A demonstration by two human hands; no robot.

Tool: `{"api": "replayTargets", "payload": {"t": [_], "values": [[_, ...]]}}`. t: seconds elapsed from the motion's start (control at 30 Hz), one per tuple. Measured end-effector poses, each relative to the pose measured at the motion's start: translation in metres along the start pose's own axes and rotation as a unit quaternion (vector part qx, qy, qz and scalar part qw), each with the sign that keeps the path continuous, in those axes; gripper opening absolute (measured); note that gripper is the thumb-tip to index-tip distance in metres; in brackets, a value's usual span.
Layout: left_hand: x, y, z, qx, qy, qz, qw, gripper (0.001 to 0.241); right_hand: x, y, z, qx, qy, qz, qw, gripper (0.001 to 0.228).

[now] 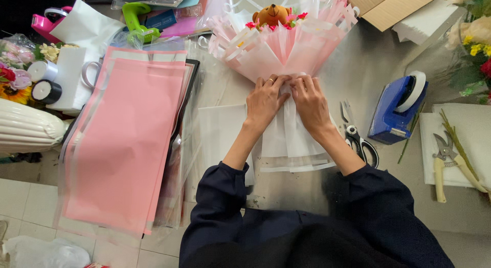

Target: The person folds white translucent paper into pleated strips and attaches them to the base of a pink-wrapped bouquet containing a teddy bear. They secure the paper with tape and adjust the folds to create a decorative finish.

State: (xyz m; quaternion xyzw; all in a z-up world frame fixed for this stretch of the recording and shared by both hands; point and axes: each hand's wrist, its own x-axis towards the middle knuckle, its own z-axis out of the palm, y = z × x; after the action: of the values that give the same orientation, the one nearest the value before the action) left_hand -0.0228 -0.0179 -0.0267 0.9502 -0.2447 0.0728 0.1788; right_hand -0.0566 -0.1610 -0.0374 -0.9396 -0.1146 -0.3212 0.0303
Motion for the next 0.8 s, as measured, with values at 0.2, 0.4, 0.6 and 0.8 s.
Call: {"api": "replayTargets", "payload": {"t": [0.2, 0.4, 0.6, 0.8], "values": [[-0.002, 0.004, -0.005, 0.022, 0.002, 0.001, 1.000, 0.040, 0.002, -0.001, 0.001, 0.011, 0.025, -0.008, 1.000, 0.010], [-0.001, -0.001, -0.001, 0.019, -0.001, -0.004, 1.000, 0.043, -0.004, 0.006, 0.010, 0.048, -0.012, 0.000, 0.999, 0.009], [-0.002, 0.005, -0.024, -0.002, 0.003, 0.006, 1.000, 0.038, 0.001, 0.003, 0.008, 0.073, -0.013, 0.007, 0.997, 0.008], [-0.005, 0.006, -0.024, -0.008, 0.016, 0.005, 1.000, 0.043, 0.001, 0.003, 0.007, 0.066, -0.015, 0.006, 0.998, 0.012]]}}
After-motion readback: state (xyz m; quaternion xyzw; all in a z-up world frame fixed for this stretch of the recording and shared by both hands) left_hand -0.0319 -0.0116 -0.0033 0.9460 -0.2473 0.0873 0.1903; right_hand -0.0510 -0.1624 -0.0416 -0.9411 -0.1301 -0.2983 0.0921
